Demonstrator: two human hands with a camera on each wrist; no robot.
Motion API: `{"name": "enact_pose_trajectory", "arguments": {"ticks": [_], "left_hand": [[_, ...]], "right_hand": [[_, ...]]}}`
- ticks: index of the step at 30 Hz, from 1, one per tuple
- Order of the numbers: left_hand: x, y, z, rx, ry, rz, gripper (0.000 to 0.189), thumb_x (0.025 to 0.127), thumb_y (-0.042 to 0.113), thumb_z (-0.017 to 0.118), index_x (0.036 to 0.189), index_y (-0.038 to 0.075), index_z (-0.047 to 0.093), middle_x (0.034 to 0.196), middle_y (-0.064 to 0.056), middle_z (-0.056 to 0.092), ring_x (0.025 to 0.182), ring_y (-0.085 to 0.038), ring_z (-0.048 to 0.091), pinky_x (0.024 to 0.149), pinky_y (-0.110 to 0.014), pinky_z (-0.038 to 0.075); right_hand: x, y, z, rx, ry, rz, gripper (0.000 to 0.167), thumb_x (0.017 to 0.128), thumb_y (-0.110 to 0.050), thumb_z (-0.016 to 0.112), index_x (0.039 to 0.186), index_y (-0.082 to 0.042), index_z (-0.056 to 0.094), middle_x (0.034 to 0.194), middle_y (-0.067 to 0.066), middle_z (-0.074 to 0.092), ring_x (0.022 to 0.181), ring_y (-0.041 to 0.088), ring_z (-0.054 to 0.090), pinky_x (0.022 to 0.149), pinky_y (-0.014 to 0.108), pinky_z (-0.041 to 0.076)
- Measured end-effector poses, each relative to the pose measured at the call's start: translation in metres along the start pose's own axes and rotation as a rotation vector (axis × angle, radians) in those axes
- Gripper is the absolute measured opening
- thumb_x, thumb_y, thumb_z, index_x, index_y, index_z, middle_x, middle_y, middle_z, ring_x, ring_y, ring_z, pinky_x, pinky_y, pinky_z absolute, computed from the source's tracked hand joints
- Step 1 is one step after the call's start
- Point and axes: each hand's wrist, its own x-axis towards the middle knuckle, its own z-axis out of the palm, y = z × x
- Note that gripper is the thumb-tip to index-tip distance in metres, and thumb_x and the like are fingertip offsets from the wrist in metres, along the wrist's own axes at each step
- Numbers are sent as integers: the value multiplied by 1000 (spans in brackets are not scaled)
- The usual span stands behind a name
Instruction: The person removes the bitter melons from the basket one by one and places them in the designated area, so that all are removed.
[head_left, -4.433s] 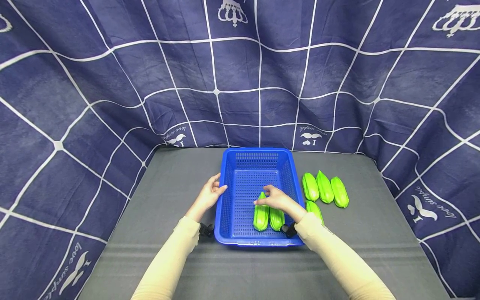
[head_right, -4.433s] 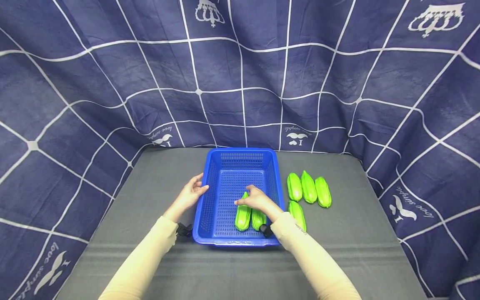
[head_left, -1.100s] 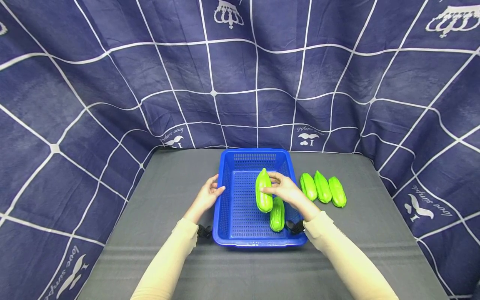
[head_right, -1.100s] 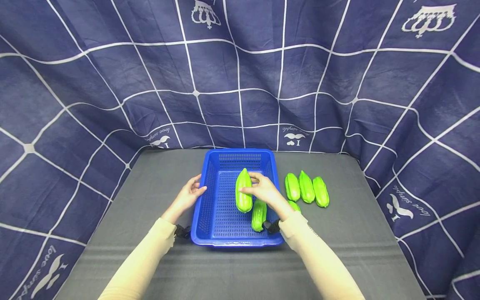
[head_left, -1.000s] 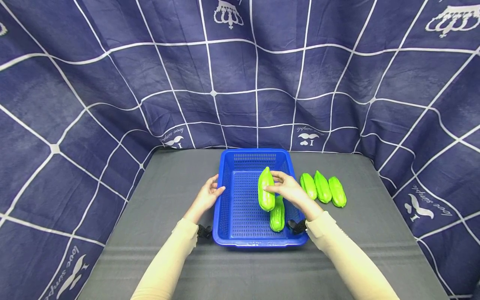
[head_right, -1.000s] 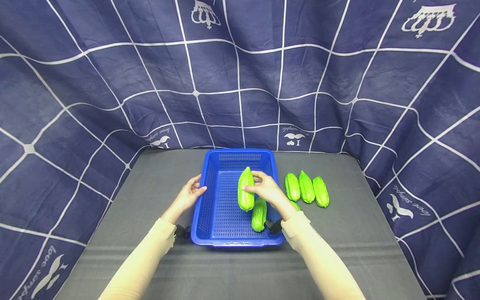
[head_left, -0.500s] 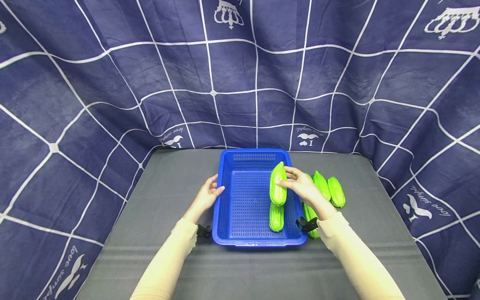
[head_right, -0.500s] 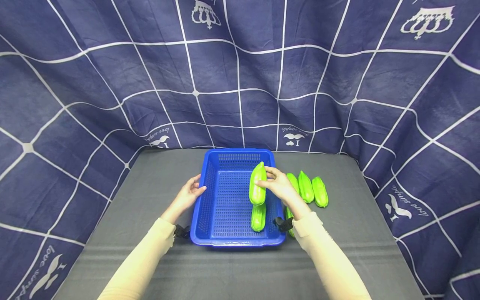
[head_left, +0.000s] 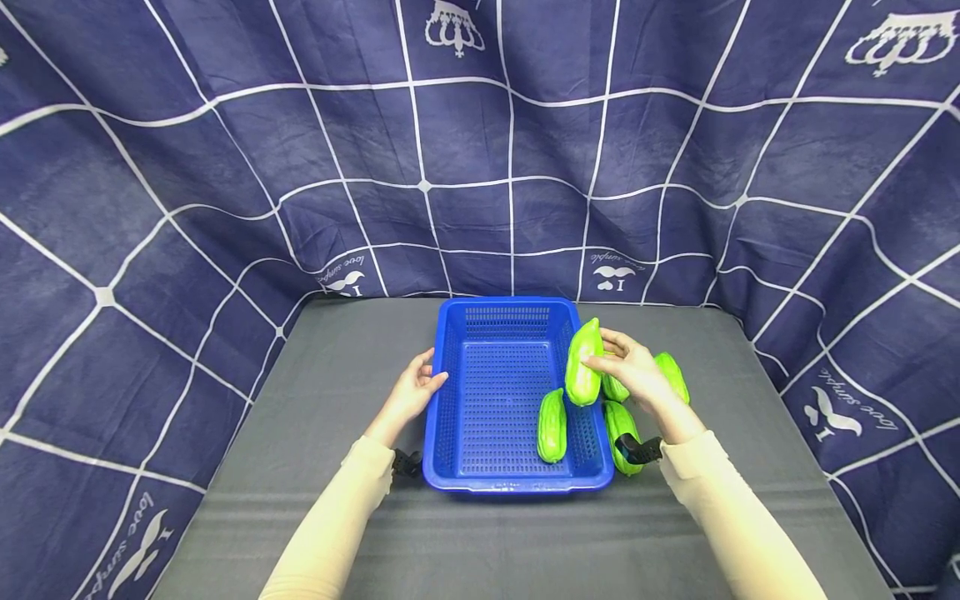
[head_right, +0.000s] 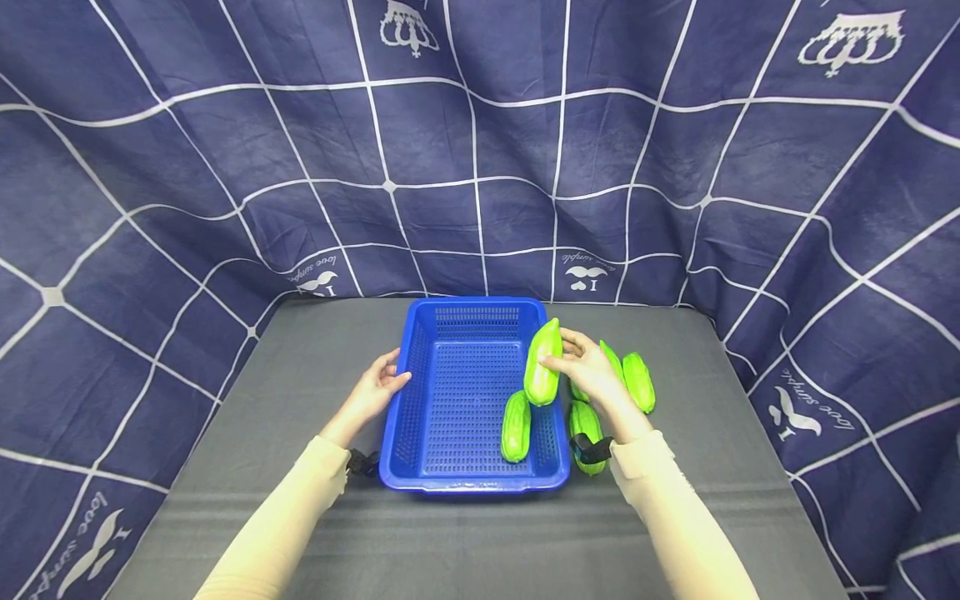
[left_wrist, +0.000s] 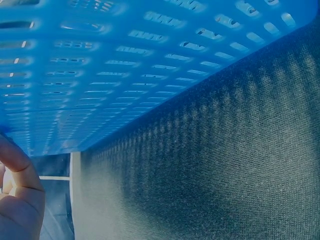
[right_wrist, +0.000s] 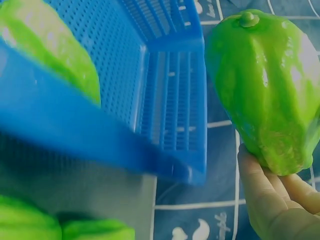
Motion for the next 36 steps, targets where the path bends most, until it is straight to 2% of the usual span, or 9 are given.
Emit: {"name": "enact_pose_trajectory", "arguments": {"ticks": [5, 8, 11, 15, 19, 23, 27, 32, 36], "left_hand": [[0, 0, 0, -9, 0, 5, 60, 97, 6, 60, 149, -4, 33, 116, -28, 60, 98, -36, 66, 85, -43, 56], [0, 0, -1, -20, -2, 17, 59, 97, 6, 59, 149, -6, 33, 116, -30, 60, 97, -37, 66, 84, -42, 56], [0, 0, -1, -25, -4, 20, 59, 97, 4, 59, 148, -8, 32, 115, -31, 59, 96, -38, 67, 83, -42, 57], [0, 0, 0, -18, -2, 14, 59, 97, 4, 59, 148, -7, 33, 116, -30, 60, 96, -36, 67, 84, -42, 56], [2, -1, 0, -8, -11, 14, 59, 97, 4, 58, 148, -9, 32, 116, -31, 59, 97, -38, 66, 84, -43, 56], [3, -1, 0, -16, -20, 13, 60, 98, 3, 57, 148, -12, 29, 115, -34, 58, 97, -41, 65, 84, -46, 56], [2, -1, 0, -13, -3, 7, 60, 97, 5, 59, 149, -8, 31, 116, -30, 60, 97, -36, 66, 85, -43, 56], [0, 0, 0, -10, 8, 14, 59, 97, 6, 59, 149, -6, 33, 116, -29, 60, 98, -35, 67, 86, -43, 56], [-1, 0, 1, 0, 9, 11, 59, 98, 7, 58, 149, -5, 32, 116, -28, 61, 98, -34, 67, 86, -42, 56]], "right_hand": [[-6, 6, -17, 10, 21, 5, 74, 93, -20, 65, 152, 2, 27, 147, 28, 44, 113, 10, 57, 87, 11, 44], [-8, 10, -25, -6, 30, 8, 74, 94, -21, 65, 152, 2, 27, 147, 28, 44, 100, -4, 55, 84, 9, 45], [-10, 15, -32, -30, 35, 14, 75, 94, -22, 65, 152, 3, 26, 147, 29, 43, 96, -7, 53, 82, 9, 45], [-13, 20, -41, -73, 31, 29, 76, 95, -26, 64, 153, 3, 23, 149, 29, 41, 111, 10, 57, 82, 9, 45], [-18, 26, -48, -122, 32, 45, 76, 96, -28, 62, 154, 3, 23, 149, 30, 40, 130, 34, 46, 83, 8, 42], [-23, 31, -53, -148, 35, 55, 75, 96, -26, 62, 153, 4, 24, 148, 31, 42, 127, 31, 49, 83, 9, 42], [-25, 36, -55, -168, 39, 64, 75, 95, -26, 63, 152, 5, 26, 146, 31, 43, 122, 24, 52, 84, 11, 42], [-25, 42, -57, -183, 32, 72, 76, 95, -27, 62, 152, 6, 24, 146, 32, 43, 128, 36, 47, 85, 14, 42], [-27, 45, -58, -218, 31, 91, 76, 95, -26, 63, 152, 7, 24, 145, 33, 42, 130, 41, 46, 93, 27, 45]]}}
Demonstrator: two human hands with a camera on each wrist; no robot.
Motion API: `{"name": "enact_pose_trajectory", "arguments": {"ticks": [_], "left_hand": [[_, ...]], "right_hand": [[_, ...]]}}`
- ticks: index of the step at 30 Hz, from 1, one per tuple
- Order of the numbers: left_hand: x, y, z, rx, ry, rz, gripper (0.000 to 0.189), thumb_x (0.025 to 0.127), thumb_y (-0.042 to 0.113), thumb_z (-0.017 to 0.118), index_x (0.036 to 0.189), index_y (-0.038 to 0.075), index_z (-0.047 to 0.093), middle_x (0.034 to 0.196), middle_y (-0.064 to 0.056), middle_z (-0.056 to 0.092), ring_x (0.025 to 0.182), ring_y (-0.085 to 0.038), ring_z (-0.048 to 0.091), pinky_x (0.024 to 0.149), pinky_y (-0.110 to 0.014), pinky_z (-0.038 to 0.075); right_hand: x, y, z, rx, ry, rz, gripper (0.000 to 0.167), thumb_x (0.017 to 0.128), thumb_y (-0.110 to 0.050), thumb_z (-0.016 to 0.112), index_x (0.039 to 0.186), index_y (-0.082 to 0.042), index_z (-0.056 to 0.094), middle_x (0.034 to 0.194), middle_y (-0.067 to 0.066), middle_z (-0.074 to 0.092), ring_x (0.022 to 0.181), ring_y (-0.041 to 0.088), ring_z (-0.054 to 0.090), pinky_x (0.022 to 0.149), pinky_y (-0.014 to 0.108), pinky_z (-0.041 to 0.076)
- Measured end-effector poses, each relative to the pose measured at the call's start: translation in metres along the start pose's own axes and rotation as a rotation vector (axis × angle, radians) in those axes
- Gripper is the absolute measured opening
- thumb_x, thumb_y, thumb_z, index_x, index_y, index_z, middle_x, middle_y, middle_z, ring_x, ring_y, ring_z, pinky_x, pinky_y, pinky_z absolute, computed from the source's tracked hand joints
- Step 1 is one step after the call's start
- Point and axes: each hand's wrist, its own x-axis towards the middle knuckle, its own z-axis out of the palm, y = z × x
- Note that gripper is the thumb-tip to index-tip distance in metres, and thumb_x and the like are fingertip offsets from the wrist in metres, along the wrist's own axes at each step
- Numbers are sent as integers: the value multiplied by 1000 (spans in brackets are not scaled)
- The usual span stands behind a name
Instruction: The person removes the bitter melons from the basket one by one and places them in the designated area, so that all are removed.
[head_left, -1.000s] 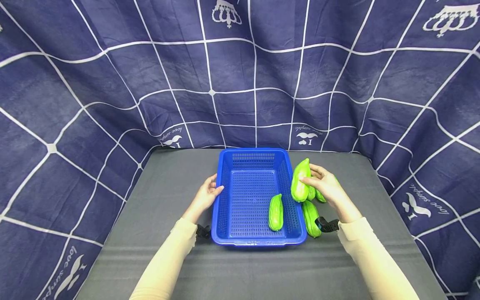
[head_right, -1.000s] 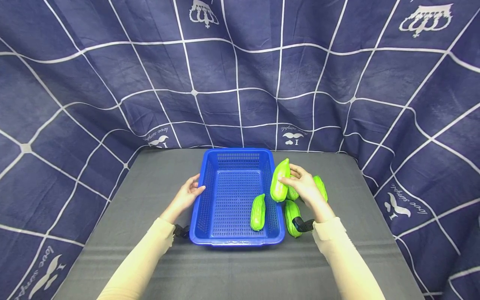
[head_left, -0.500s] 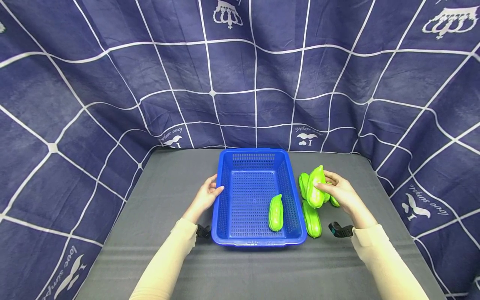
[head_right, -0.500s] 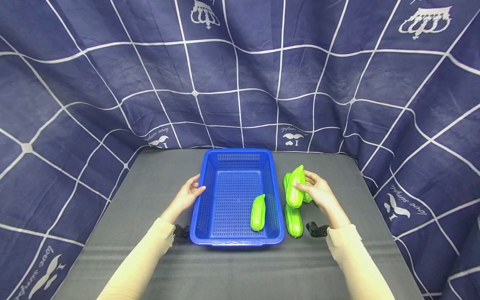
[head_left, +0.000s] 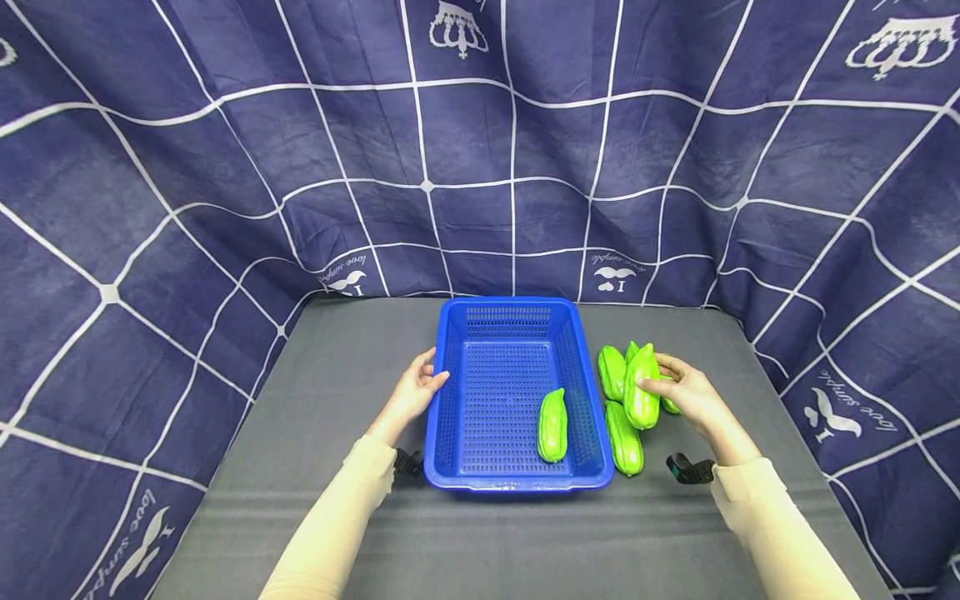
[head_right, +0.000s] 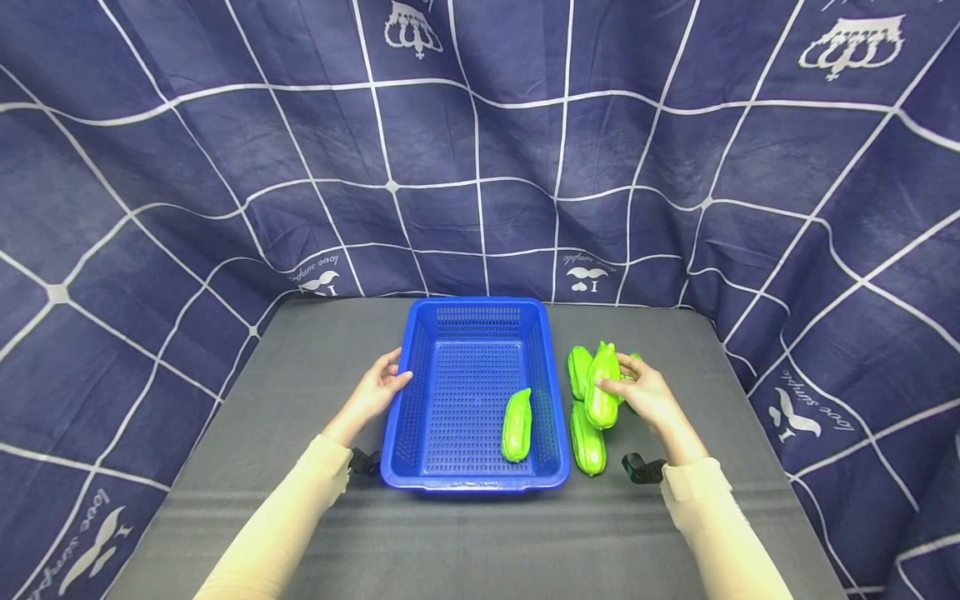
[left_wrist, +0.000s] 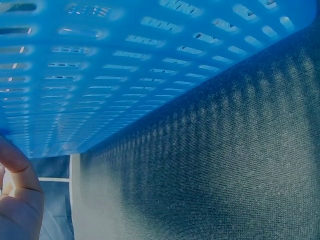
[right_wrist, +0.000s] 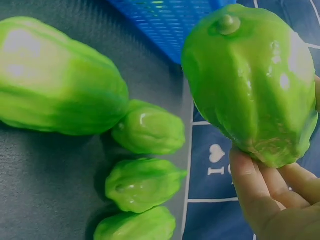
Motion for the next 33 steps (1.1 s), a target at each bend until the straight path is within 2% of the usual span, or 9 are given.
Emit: {"name": "enact_pose_trajectory", "arguments": {"ticks": [3, 5, 12, 16, 24, 33], "left_hand": [[0, 1, 1, -4, -2, -3, 59, 97, 6, 58, 149, -6, 32, 115, -28, 61, 96, -33, 67, 84, -41, 57], [-1, 2, 1, -8, -3, -8, 59, 97, 5, 59, 149, -6, 33, 114, -28, 61, 94, -32, 67, 82, -40, 57], [-1, 4, 1, 1, -5, -13, 59, 97, 6, 59, 149, -5, 33, 114, -27, 61, 94, -30, 67, 82, -39, 56], [-1, 3, 1, 4, -4, -11, 59, 97, 6, 58, 149, -5, 33, 114, -27, 61, 95, -31, 66, 83, -40, 56], [0, -1, 1, -8, 0, -5, 59, 97, 6, 59, 149, -5, 33, 114, -27, 60, 96, -33, 67, 84, -41, 56], [1, -1, 1, -4, -7, -13, 59, 98, 7, 57, 150, -4, 31, 117, -27, 60, 100, -35, 66, 87, -43, 56]], "right_hand": [[-1, 4, 0, -7, -4, 16, 78, 95, -25, 63, 152, 8, 22, 145, 35, 40, 132, 44, 43, 100, 40, 43], [-1, 9, 0, -12, -7, 25, 79, 94, -25, 63, 152, 9, 21, 145, 37, 38, 132, 46, 42, 102, 45, 43], [-5, 22, -1, -70, 5, 33, 78, 91, -21, 66, 148, 14, 26, 141, 38, 43, 125, 45, 50, 92, 36, 49], [-7, 28, -1, -112, -22, 23, 78, 91, -22, 66, 147, 16, 27, 140, 40, 42, 127, 49, 48, 96, 43, 49], [-12, 39, 1, -181, -71, 58, 81, 91, -23, 68, 148, 15, 24, 142, 43, 36, 128, 56, 43, 100, 58, 45], [-14, 55, 4, -213, -93, 48, 83, 89, -23, 70, 146, 17, 25, 139, 44, 39, 126, 56, 45, 99, 57, 47]]}}
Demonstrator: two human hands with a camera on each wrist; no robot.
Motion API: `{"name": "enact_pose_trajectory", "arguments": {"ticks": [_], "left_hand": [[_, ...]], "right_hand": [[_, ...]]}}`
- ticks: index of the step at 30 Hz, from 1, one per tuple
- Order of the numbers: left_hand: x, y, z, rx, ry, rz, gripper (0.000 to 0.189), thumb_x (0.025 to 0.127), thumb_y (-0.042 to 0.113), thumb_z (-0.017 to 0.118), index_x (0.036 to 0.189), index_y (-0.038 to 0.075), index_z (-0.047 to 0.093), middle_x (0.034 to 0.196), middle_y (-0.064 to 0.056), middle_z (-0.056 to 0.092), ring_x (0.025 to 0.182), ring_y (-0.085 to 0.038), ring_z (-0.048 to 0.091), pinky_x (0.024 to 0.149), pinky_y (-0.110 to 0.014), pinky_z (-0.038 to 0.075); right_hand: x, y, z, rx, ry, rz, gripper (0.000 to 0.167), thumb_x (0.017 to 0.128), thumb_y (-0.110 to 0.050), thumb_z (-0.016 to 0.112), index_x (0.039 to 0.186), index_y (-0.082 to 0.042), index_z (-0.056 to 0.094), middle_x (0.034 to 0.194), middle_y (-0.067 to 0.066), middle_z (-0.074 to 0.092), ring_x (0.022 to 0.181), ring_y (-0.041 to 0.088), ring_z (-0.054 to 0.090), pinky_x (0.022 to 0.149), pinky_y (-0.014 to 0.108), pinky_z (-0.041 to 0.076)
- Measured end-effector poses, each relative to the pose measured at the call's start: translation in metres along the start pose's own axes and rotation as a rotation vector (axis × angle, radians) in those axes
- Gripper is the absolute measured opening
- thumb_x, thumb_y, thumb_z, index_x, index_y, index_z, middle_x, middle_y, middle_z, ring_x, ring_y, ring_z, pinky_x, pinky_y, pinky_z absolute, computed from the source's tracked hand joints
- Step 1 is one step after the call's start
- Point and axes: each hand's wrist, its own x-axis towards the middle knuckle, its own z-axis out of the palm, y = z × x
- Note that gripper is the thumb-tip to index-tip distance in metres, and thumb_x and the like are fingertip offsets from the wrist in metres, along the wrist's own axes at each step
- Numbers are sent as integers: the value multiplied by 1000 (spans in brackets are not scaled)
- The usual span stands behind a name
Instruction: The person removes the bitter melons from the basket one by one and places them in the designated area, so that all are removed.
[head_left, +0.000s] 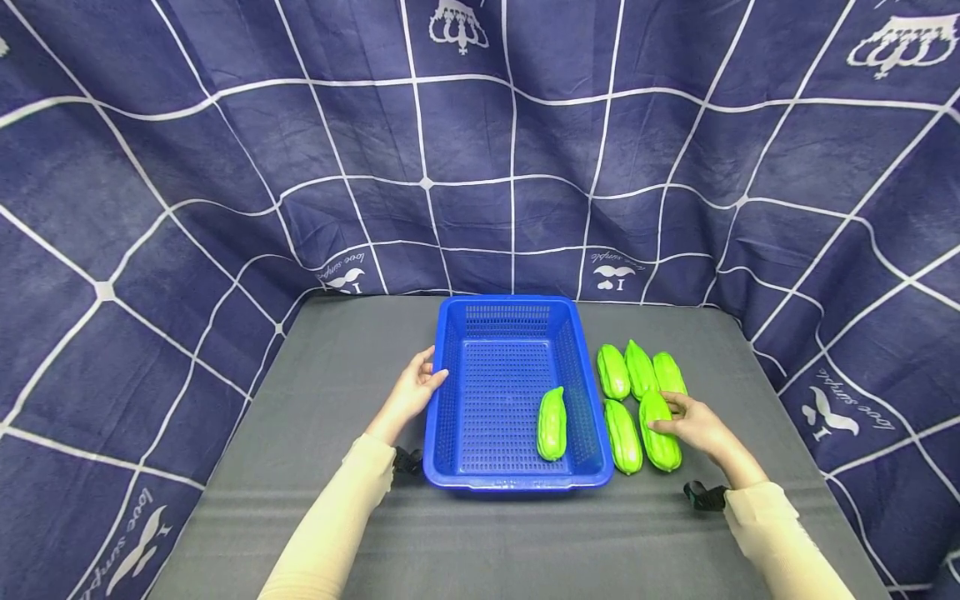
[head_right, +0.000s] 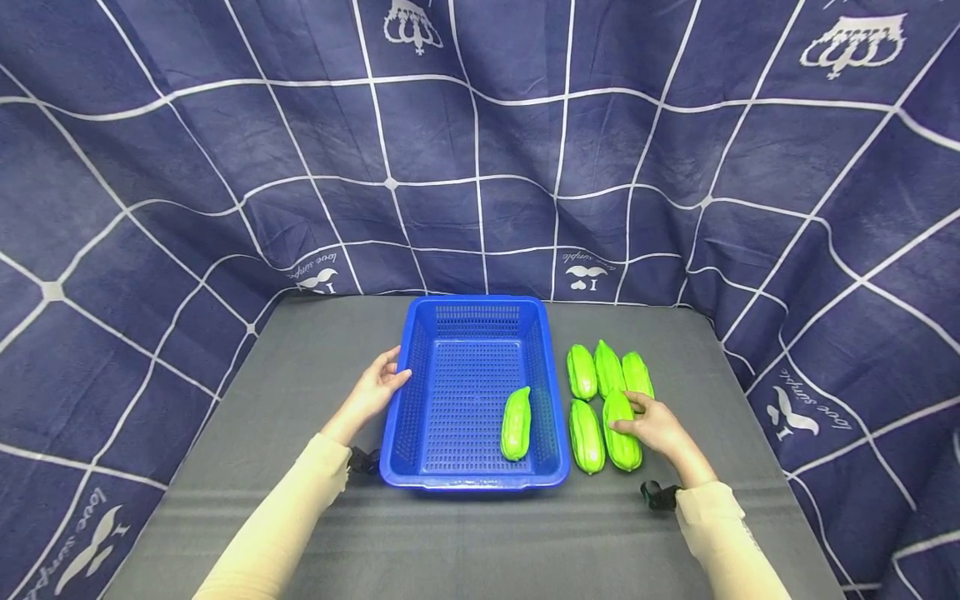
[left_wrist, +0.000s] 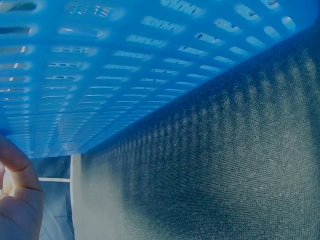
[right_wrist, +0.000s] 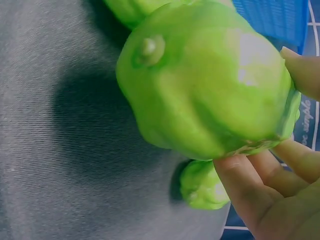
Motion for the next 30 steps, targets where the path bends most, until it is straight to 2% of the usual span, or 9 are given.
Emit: {"name": "enact_pose_trajectory", "arguments": {"ticks": [9, 21, 30], "left_hand": [[-1, 2, 0, -1, -1, 1, 60, 98, 8, 59, 150, -3, 32, 116, -26, 61, 98, -33, 66, 87, -42, 55], [-1, 2, 0, -15, -6, -1, 60, 98, 7, 58, 150, -4, 31, 114, -26, 60, 97, -33, 67, 85, -43, 56], [0, 1, -1, -13, -9, 6, 60, 98, 6, 58, 150, -4, 31, 115, -26, 60, 96, -32, 67, 85, -42, 56]], "right_hand": [[2, 9, 5, -17, -7, 22, 84, 89, -25, 71, 147, 15, 25, 141, 45, 35, 129, 58, 39, 100, 61, 44], [5, 14, 14, -18, -21, 31, 85, 87, -20, 73, 148, 15, 24, 144, 46, 30, 132, 59, 33, 103, 62, 40], [7, 15, 17, -75, -6, 31, 82, 87, -21, 74, 144, 17, 30, 141, 45, 36, 130, 58, 39, 103, 61, 41]]}}
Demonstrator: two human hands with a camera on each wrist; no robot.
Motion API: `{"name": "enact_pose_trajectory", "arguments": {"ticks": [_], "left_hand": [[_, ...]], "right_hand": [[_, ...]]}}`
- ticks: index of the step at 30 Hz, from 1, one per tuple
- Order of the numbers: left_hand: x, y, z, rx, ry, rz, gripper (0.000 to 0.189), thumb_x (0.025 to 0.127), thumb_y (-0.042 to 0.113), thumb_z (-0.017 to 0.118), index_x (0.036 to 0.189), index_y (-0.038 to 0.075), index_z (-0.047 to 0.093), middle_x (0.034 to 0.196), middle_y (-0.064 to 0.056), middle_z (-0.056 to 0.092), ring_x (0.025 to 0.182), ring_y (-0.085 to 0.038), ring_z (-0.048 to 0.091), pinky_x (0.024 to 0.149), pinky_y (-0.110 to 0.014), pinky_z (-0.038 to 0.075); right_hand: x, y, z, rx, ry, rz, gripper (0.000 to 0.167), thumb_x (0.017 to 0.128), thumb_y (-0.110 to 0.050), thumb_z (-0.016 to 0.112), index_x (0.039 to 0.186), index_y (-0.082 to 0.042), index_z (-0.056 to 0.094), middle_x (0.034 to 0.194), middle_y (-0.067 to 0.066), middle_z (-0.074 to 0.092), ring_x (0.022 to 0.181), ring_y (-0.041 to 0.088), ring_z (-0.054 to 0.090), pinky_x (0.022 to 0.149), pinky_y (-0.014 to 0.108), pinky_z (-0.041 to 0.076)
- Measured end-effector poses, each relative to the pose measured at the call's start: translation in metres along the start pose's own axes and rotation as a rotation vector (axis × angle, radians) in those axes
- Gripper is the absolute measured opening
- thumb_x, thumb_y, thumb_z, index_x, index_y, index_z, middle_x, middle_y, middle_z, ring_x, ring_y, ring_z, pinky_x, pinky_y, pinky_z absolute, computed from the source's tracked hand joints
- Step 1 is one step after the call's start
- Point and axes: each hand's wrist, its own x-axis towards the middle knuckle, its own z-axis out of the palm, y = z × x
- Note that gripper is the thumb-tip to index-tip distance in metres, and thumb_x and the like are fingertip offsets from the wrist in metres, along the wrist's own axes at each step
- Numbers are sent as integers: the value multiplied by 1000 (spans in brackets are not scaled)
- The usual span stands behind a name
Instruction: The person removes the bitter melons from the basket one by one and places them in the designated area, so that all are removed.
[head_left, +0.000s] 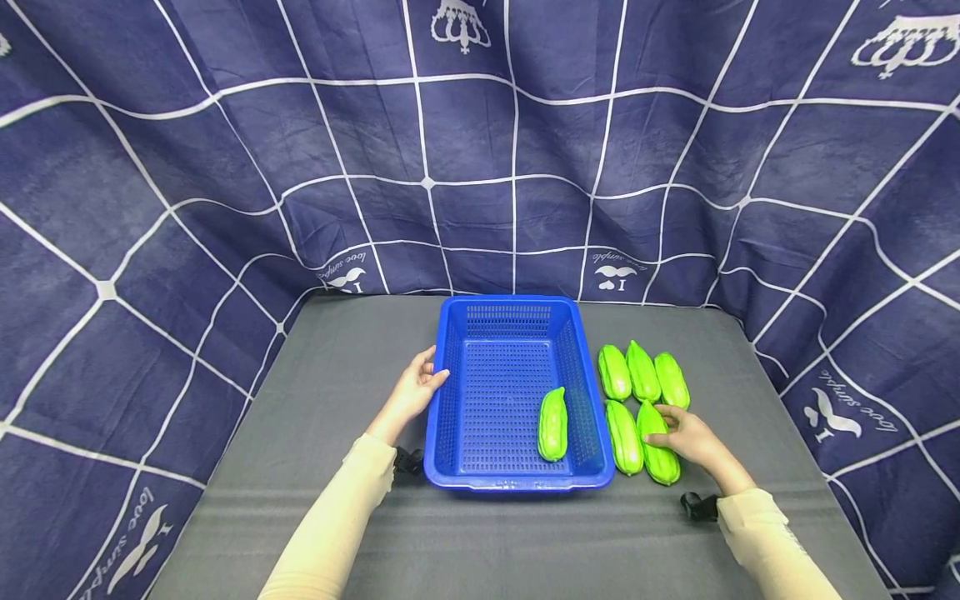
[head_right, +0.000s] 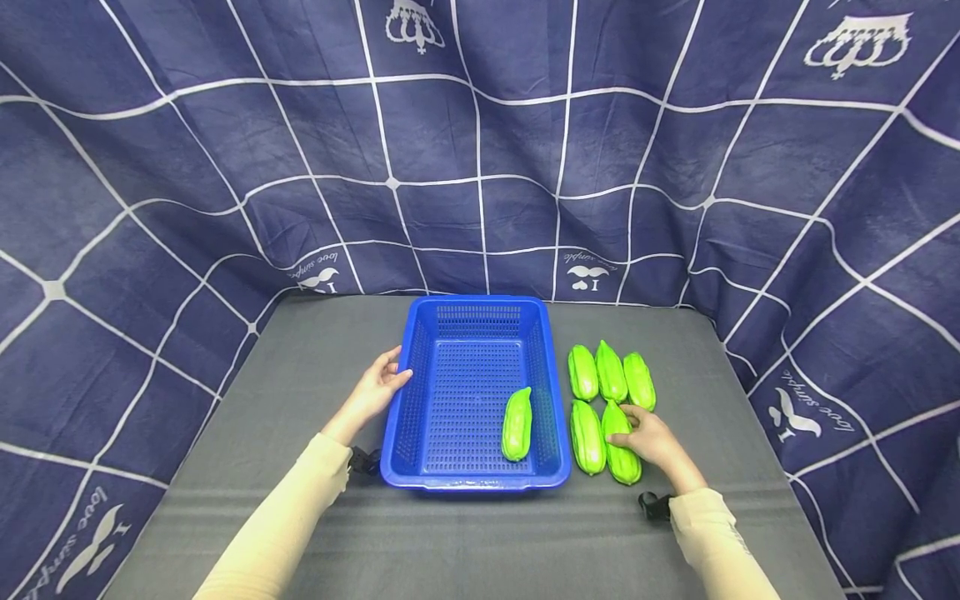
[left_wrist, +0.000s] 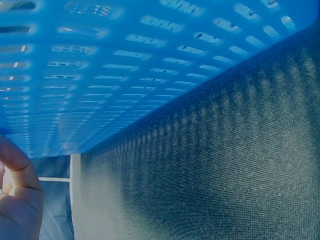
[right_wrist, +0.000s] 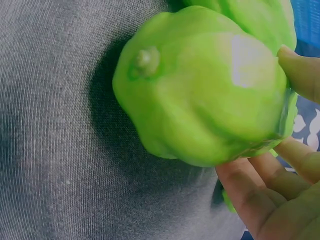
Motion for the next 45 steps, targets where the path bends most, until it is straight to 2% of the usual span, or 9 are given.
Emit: {"name": "enact_pose_trajectory", "arguments": {"ticks": [5, 13, 24, 31, 33, 37, 38, 40, 45], "left_hand": [[1, -1, 0, 0, 5, 23, 60, 97, 5, 59, 149, -6, 32, 112, -27, 61, 92, -28, 67, 82, -39, 56], [2, -1, 0, -1, -1, 15, 61, 97, 5, 59, 150, -6, 30, 113, -27, 61, 93, -28, 67, 83, -40, 57], [1, 1, 0, 20, 12, 7, 61, 97, 8, 59, 150, -4, 32, 115, -26, 61, 95, -31, 66, 86, -41, 56], [2, -1, -1, 8, 9, 16, 60, 98, 7, 59, 150, -5, 32, 115, -27, 61, 94, -28, 66, 82, -37, 56], [0, 2, -1, -2, 6, 19, 60, 98, 7, 59, 149, -6, 31, 115, -27, 60, 94, -29, 66, 82, -36, 56], [-10, 21, -5, -10, -8, 10, 60, 97, 4, 58, 148, -11, 30, 113, -31, 59, 96, -39, 65, 83, -41, 56], [-11, 22, -5, -12, -7, 14, 60, 97, 4, 58, 148, -11, 31, 113, -30, 59, 95, -37, 65, 83, -40, 56], [-11, 20, -5, 1, -10, 15, 60, 97, 5, 59, 148, -10, 31, 113, -29, 59, 95, -36, 65, 83, -41, 56], [-2, 0, 0, 9, 1, 10, 61, 98, 8, 59, 150, -5, 31, 116, -27, 60, 98, -34, 66, 85, -42, 56]], "right_hand": [[1, -1, 0, -14, 9, 13, 82, 88, -25, 73, 144, 17, 31, 140, 43, 38, 129, 57, 40, 104, 61, 40], [2, 2, 1, -43, 16, 11, 80, 89, -28, 71, 144, 16, 33, 139, 43, 39, 128, 57, 41, 102, 61, 41], [-1, 4, 3, -21, 21, 25, 83, 91, -35, 67, 146, 14, 30, 141, 44, 37, 130, 57, 39, 104, 62, 39], [-6, 0, -1, 22, 30, 10, 80, 92, -33, 69, 145, 15, 32, 140, 42, 41, 127, 55, 45, 100, 58, 45], [-8, -1, -3, 36, 30, 5, 79, 92, -31, 68, 144, 16, 33, 140, 41, 42, 126, 53, 47, 99, 57, 46], [-11, -4, -8, 50, 43, -3, 77, 93, -30, 67, 144, 16, 32, 141, 38, 43, 126, 52, 49, 97, 56, 48], [-12, -5, -9, 55, 46, -4, 77, 94, -30, 66, 144, 16, 31, 141, 38, 43, 126, 51, 48, 97, 56, 48], [-13, -6, -11, 62, 61, -6, 77, 94, -29, 66, 145, 15, 30, 141, 37, 44, 127, 51, 48, 98, 56, 47], [-12, -11, -13, 79, 143, -30, 71, 95, -28, 65, 146, 12, 33, 141, 35, 46, 127, 50, 48, 98, 56, 47]]}}
